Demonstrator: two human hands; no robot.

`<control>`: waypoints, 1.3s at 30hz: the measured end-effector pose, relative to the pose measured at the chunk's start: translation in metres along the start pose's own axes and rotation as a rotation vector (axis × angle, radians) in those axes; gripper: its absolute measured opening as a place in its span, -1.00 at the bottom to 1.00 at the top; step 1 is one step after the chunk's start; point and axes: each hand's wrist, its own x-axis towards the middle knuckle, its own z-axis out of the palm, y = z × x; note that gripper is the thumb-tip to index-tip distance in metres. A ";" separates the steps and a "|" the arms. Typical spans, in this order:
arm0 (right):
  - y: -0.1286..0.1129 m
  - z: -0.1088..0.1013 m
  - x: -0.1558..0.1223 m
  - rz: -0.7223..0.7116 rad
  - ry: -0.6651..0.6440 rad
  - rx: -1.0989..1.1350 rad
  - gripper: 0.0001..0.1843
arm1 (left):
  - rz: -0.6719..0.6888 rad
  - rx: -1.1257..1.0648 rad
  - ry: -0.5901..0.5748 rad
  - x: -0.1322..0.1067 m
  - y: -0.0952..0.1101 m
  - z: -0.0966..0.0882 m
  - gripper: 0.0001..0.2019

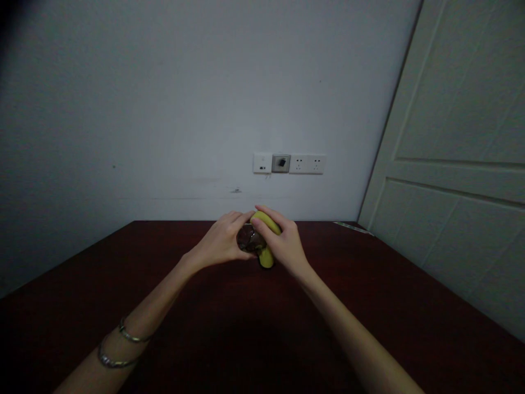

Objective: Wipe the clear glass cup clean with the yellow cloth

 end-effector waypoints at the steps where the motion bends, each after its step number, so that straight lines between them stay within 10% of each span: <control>1: -0.001 0.001 -0.002 -0.073 -0.018 -0.039 -0.61 | -0.015 0.001 0.003 0.000 -0.001 0.001 -0.23; 6: -0.007 0.006 -0.011 -0.315 -0.118 -0.139 -0.60 | -0.046 -0.019 0.031 0.000 -0.004 0.005 -0.39; 14: 0.000 0.000 0.002 0.111 0.017 0.115 -0.59 | -0.135 -0.248 0.052 -0.001 0.003 0.006 -0.11; 21: -0.011 0.004 -0.010 -0.262 -0.116 -0.034 -0.64 | -0.299 -0.614 0.062 0.000 0.006 0.005 -0.36; 29: -0.006 0.001 0.000 0.066 0.048 0.150 -0.64 | -0.283 -0.540 0.043 0.000 0.016 -0.007 -0.25; 39: -0.006 0.001 -0.006 -0.099 -0.047 0.176 -0.63 | -0.408 -1.018 -0.016 0.006 0.013 -0.001 -0.47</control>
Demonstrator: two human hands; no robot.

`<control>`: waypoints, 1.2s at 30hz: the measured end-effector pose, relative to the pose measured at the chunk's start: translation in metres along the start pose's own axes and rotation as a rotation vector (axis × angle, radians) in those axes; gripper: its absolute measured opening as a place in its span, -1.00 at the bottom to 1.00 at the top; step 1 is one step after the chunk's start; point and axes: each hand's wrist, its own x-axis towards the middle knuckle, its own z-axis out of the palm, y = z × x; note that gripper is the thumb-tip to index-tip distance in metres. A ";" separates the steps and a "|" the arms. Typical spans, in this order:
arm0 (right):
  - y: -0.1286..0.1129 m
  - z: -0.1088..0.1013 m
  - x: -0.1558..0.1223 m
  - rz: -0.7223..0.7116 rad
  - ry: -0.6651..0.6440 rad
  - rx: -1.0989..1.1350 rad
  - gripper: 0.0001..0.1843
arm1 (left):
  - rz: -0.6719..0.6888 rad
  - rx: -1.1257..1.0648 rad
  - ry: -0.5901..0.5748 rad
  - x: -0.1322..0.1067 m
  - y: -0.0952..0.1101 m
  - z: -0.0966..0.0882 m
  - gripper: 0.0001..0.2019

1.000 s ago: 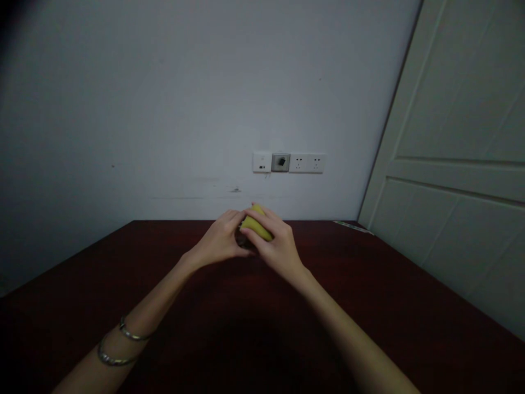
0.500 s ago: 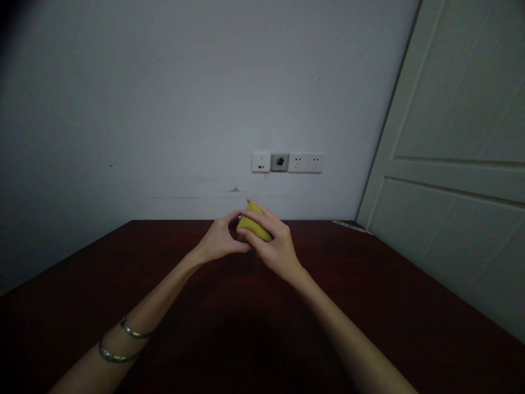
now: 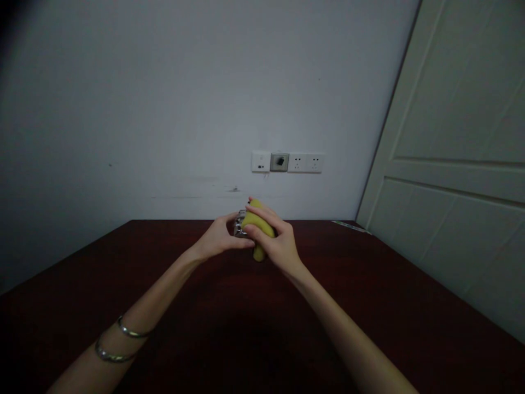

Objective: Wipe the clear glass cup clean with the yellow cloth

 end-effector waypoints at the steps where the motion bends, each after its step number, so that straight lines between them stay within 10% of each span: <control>1: 0.002 -0.001 0.001 0.040 0.025 0.032 -0.62 | -0.008 -0.033 -0.012 0.000 0.001 0.001 -0.47; 12: -0.007 -0.003 -0.003 -0.089 -0.029 -0.089 -0.64 | -0.020 -0.065 -0.007 0.000 0.004 -0.002 -0.52; 19: 0.000 -0.001 0.005 0.167 0.149 -0.049 -0.62 | 0.059 0.369 0.072 -0.002 0.007 -0.003 -0.45; 27: -0.004 0.003 -0.002 -0.125 -0.134 -0.245 -0.60 | 0.025 0.774 0.213 -0.003 0.006 -0.006 -0.34; 36: 0.005 0.004 0.000 -0.009 0.042 -0.178 -0.62 | 0.065 0.813 0.212 -0.004 0.005 -0.002 -0.34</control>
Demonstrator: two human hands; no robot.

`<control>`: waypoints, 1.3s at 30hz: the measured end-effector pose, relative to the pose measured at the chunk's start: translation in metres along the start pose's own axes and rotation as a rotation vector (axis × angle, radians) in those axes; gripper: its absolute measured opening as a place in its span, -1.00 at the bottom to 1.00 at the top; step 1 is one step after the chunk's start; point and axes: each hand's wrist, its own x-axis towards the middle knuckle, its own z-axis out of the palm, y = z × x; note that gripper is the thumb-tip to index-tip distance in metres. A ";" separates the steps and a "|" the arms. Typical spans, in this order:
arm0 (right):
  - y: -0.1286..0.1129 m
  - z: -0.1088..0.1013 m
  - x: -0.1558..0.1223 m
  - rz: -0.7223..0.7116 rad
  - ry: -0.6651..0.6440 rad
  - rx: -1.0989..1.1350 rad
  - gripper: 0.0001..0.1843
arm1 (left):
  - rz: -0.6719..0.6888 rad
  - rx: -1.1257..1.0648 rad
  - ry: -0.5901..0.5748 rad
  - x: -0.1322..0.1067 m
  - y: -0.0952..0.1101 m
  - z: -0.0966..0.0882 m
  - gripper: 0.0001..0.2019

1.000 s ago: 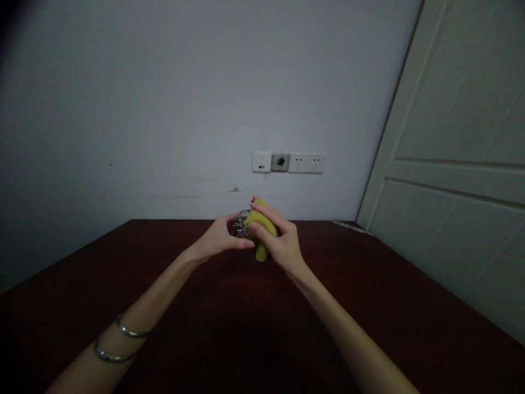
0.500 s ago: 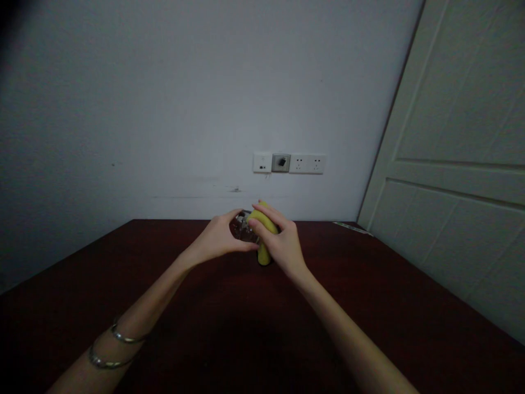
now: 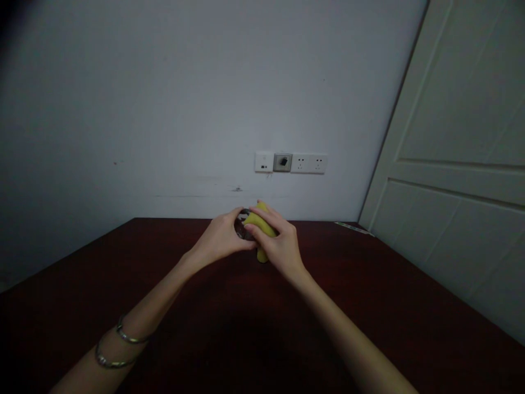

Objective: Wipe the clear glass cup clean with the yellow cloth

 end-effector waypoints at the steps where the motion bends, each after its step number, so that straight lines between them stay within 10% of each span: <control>1: 0.000 -0.001 0.000 -0.028 -0.030 0.000 -0.62 | -0.010 0.003 0.000 0.000 0.000 0.000 -0.33; 7: -0.002 -0.005 0.000 -0.113 -0.104 -0.012 -0.63 | -0.044 -0.003 0.010 0.001 0.003 -0.004 -0.27; 17: 0.001 -0.008 0.007 0.261 0.059 0.204 -0.53 | -0.006 -0.459 -0.142 0.001 0.003 -0.002 -0.43; 22: 0.003 -0.008 -0.002 0.085 -0.053 0.211 -0.35 | -0.110 -0.878 -0.311 0.006 -0.001 -0.003 -0.49; 29: 0.010 -0.005 -0.010 -0.287 -0.175 -0.074 0.06 | -0.165 -0.939 -0.405 0.007 -0.013 -0.004 -0.65; 39: 0.011 -0.003 -0.009 -0.221 -0.174 -0.075 -0.10 | -0.070 -0.851 -0.508 0.010 -0.025 -0.004 -0.49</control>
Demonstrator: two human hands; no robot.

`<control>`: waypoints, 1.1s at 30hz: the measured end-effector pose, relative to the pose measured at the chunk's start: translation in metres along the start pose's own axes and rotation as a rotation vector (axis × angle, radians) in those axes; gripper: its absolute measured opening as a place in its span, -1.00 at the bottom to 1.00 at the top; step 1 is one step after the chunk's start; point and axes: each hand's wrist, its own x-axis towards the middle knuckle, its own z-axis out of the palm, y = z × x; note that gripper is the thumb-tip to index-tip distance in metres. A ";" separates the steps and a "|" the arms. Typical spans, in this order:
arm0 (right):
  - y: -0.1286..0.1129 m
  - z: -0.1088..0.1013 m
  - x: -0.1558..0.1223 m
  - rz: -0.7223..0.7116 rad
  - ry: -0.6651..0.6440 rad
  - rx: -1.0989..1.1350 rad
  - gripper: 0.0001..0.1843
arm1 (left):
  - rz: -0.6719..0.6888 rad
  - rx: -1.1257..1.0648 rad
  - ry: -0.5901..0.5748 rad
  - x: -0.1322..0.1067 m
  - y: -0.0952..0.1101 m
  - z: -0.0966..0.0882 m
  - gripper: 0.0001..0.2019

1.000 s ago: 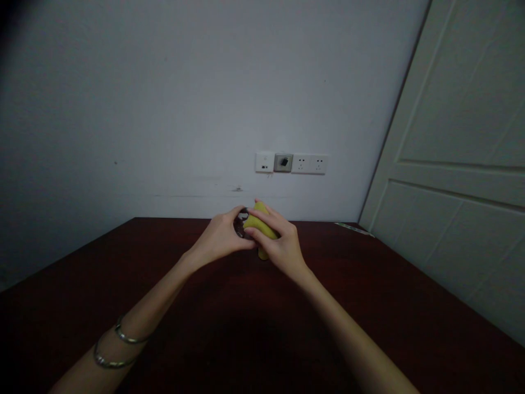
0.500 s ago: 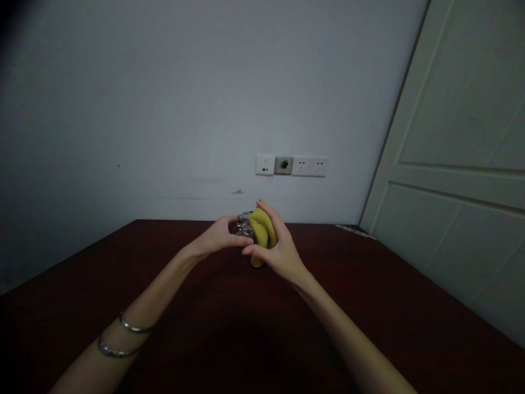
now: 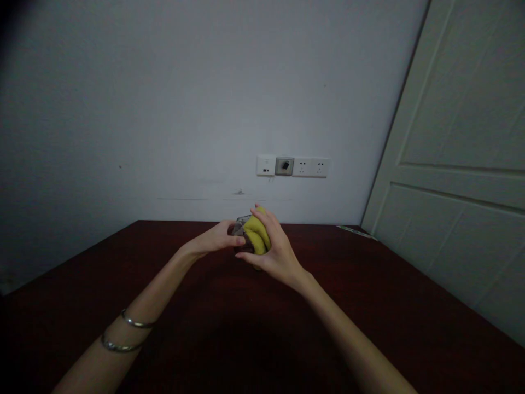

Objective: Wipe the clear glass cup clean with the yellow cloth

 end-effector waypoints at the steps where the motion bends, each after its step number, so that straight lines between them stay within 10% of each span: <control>1: 0.000 0.000 0.000 0.032 0.001 0.021 -0.10 | 0.009 0.008 -0.043 -0.001 -0.001 -0.004 -0.44; 6: -0.001 0.001 0.003 0.309 0.058 0.254 -0.06 | -0.032 0.078 -0.210 -0.009 -0.001 -0.020 -0.15; 11: -0.006 -0.001 0.010 0.530 0.110 0.451 -0.11 | 0.016 0.343 0.049 -0.012 0.005 -0.011 0.21; 16: -0.012 0.000 0.015 0.624 0.158 0.448 -0.18 | 0.184 0.343 0.164 -0.003 0.000 0.007 0.09; 27: -0.006 0.002 0.011 0.520 0.038 0.352 -0.23 | 0.247 0.573 0.320 -0.002 -0.001 0.008 -0.13; 33: -0.014 -0.003 0.006 0.061 -0.033 -0.008 -0.48 | 0.285 0.441 0.256 -0.003 -0.003 0.012 -0.15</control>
